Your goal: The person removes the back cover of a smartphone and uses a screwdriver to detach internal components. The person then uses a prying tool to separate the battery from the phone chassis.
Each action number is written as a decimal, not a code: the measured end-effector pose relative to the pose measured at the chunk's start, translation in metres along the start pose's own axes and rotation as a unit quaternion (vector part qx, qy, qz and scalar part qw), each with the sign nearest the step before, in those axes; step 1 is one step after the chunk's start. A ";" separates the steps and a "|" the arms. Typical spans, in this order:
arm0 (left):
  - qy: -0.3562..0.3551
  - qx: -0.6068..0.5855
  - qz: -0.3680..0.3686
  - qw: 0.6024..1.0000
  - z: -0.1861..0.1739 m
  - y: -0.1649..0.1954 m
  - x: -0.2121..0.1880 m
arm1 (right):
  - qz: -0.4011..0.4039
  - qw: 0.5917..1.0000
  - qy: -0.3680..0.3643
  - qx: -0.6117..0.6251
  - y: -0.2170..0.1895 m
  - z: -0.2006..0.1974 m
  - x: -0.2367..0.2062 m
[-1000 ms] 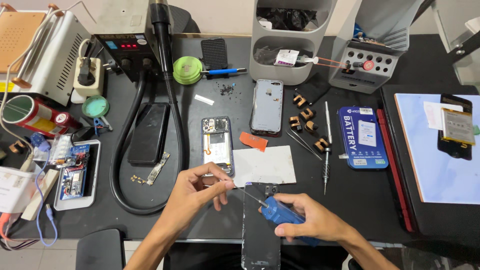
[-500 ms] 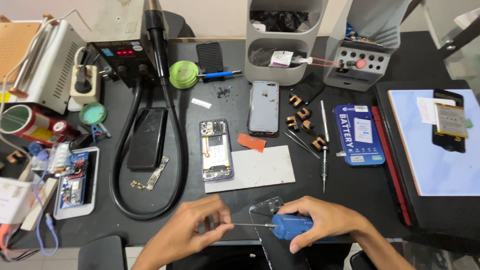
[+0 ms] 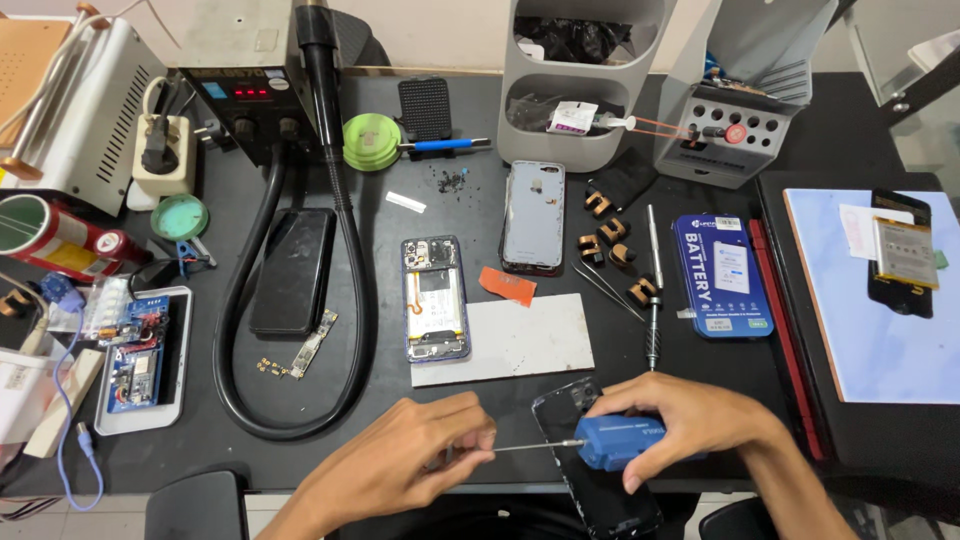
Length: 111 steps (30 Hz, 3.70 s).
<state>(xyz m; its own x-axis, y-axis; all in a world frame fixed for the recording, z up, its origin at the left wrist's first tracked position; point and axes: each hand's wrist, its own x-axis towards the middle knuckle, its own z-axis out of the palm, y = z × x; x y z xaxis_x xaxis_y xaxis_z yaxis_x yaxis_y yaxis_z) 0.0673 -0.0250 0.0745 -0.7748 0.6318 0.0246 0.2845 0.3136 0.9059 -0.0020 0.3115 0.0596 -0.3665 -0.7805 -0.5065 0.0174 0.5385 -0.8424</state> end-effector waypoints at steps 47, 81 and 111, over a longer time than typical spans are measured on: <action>0.198 0.067 0.007 0.978 0.005 -0.018 0.030 | 0.041 0.976 0.163 0.141 0.023 0.014 0.012; 0.158 -0.466 -0.198 0.848 0.048 -0.095 -0.013 | -0.072 0.975 0.210 -0.029 -0.073 0.010 0.109; 0.138 -0.611 -0.263 0.733 0.079 -0.093 -0.025 | -0.211 0.857 0.435 -0.177 -0.069 -0.077 0.176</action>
<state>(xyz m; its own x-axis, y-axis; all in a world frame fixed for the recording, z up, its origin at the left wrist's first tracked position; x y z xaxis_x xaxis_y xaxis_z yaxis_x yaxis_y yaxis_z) 0.1043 -0.0138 -0.0432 -0.7283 0.4312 -0.5326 -0.6834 -0.5140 0.5184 -0.1397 0.1619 0.0424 -0.8284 -0.4799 0.2887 -0.5145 0.4484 -0.7309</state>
